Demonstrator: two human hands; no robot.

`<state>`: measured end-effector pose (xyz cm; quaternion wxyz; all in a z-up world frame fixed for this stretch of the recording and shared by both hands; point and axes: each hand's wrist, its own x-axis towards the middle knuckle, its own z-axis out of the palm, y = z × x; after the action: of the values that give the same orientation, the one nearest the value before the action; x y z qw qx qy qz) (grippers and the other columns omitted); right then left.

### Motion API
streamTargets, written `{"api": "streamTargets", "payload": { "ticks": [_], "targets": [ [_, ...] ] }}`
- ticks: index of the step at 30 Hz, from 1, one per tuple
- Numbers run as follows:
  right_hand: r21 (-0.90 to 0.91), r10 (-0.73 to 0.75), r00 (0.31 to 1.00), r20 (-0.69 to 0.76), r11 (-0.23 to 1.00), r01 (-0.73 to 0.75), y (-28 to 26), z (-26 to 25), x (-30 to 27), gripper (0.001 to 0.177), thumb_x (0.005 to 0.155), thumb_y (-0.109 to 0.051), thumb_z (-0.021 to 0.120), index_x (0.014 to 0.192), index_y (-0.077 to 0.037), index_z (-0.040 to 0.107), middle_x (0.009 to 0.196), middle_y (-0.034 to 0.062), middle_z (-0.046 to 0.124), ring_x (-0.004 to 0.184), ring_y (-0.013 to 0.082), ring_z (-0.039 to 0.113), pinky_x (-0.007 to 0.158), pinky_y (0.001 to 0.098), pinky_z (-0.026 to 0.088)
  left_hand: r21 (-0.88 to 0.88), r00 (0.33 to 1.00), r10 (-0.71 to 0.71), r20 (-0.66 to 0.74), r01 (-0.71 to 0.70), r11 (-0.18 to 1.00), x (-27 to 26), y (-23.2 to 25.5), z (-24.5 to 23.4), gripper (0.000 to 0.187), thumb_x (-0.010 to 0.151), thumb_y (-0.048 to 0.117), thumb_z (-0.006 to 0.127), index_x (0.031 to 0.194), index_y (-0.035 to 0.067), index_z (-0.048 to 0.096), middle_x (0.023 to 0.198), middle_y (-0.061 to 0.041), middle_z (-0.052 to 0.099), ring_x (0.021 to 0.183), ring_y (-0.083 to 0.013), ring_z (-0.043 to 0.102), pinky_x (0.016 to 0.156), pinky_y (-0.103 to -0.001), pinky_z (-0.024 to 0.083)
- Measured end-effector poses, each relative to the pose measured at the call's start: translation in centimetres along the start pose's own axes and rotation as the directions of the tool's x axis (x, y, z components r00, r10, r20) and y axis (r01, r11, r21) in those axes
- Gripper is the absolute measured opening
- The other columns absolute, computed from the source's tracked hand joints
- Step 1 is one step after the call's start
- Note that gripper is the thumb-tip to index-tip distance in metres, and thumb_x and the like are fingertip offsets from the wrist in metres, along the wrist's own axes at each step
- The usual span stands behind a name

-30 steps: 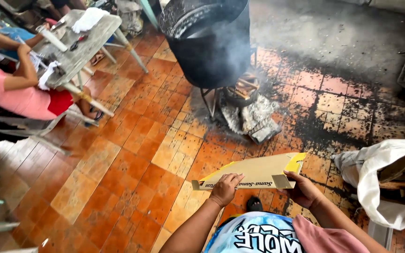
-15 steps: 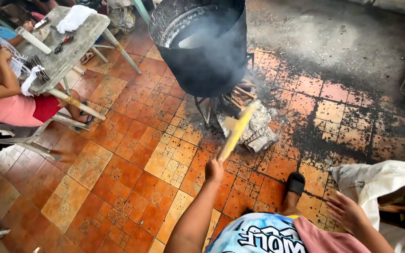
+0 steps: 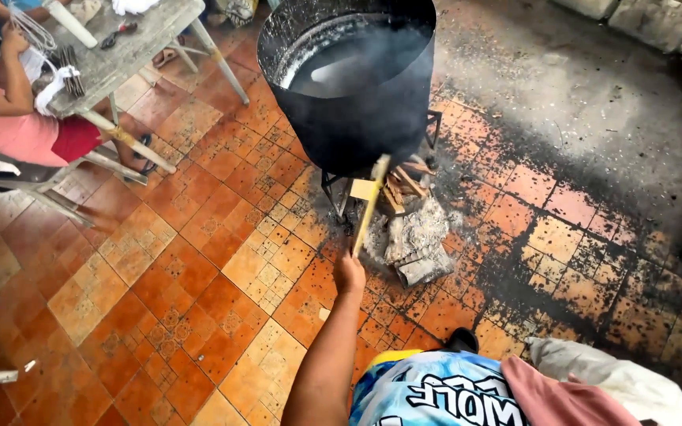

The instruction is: Tending to a large pot of melting wax by adding wood to the fire and stirring the contents with a slotted spoon.

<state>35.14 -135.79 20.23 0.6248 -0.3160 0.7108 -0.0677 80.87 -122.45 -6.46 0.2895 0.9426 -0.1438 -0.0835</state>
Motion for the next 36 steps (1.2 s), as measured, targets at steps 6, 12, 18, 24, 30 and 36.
{"api": "streamTargets", "payload": {
  "ticks": [6, 12, 18, 24, 30, 36],
  "targets": [
    [-0.049, 0.054, 0.973, 0.224, 0.998, -0.045, -0.5, 3.8, 19.0, 0.065, 0.110, -0.018, 0.054, 0.164, 0.001, 0.022, 0.156, 0.0366, 0.039, 0.143, 0.0490, 0.037, 0.109, 0.0610, 0.034, -0.057, 0.971, 0.196, 0.139, -0.189, 0.980, -2.7, 4.9, -4.2, 0.050, 0.097, 0.007, 0.058, 0.144, 0.025, 0.058, 0.118, -0.014, 0.072, 0.114, -0.0381, 0.069, 0.099, -0.054, 0.057],
    [-0.156, -0.013, 0.808, 0.589, 0.979, 0.129, -5.2, 16.0, 22.4, 0.087, 0.088, -0.045, 0.074, 0.160, -0.011, 0.038, 0.155, 0.0314, 0.046, 0.147, 0.0488, 0.037, 0.119, 0.0655, 0.026, 0.025, 0.926, 0.343, 0.160, -0.351, 0.936, -2.4, 7.8, -4.6, 0.057, 0.102, 0.001, 0.050, 0.156, 0.021, 0.047, 0.133, -0.015, 0.064, 0.125, -0.0352, 0.061, 0.106, -0.049, 0.054],
    [0.200, -0.118, 0.704, 0.700, 0.979, -0.035, -15.6, 23.2, 15.6, 0.094, 0.083, -0.078, 0.070, 0.140, -0.005, 0.052, 0.117, 0.0192, 0.067, 0.096, 0.0417, 0.071, 0.079, 0.0608, 0.061, 0.334, 0.439, 0.889, -0.130, -0.825, 0.456, 0.1, 5.0, -0.3, 0.041, 0.103, 0.030, 0.055, 0.144, 0.034, 0.060, 0.119, -0.001, 0.066, 0.110, -0.0247, 0.067, 0.097, -0.043, 0.053],
    [-0.024, -0.175, 0.801, 0.572, 0.973, 0.229, -14.5, 26.0, 28.7, 0.068, 0.078, -0.009, 0.085, 0.136, -0.005, 0.049, 0.099, 0.0239, 0.068, 0.084, 0.0387, 0.070, 0.066, 0.0599, 0.058, 0.030, 0.625, 0.606, 0.493, -0.708, 0.706, 2.3, 7.8, -7.6, 0.076, 0.089, 0.088, 0.035, 0.147, 0.042, 0.054, 0.159, -0.006, 0.044, 0.153, -0.0408, 0.032, 0.121, -0.072, 0.018],
    [0.030, -0.199, 0.816, 0.543, 0.976, 0.218, -15.7, 24.3, 24.9, 0.060, 0.079, 0.001, 0.081, 0.131, -0.012, 0.051, 0.098, 0.0247, 0.069, 0.081, 0.0413, 0.072, 0.067, 0.0572, 0.059, 0.086, 0.856, -0.274, 0.438, 0.263, 0.961, 11.9, 1.3, -9.8, 0.102, 0.089, 0.081, 0.057, 0.166, 0.026, 0.018, 0.153, -0.027, 0.045, 0.139, -0.0434, 0.050, 0.109, -0.058, 0.046],
    [-0.596, -0.361, 0.878, 0.316, 0.645, 0.479, -14.9, 25.2, 27.6, 0.123, 0.069, -0.043, 0.095, 0.167, -0.028, 0.023, 0.146, 0.0380, 0.051, 0.127, 0.0541, 0.056, 0.099, 0.0619, 0.051, -0.002, 0.783, -0.294, 0.548, 0.353, 0.936, 10.1, -1.5, -5.8, 0.098, 0.088, 0.053, 0.077, 0.166, 0.029, 0.022, 0.162, -0.021, 0.040, 0.145, -0.0356, 0.046, 0.115, -0.052, 0.044]
  ]
}}
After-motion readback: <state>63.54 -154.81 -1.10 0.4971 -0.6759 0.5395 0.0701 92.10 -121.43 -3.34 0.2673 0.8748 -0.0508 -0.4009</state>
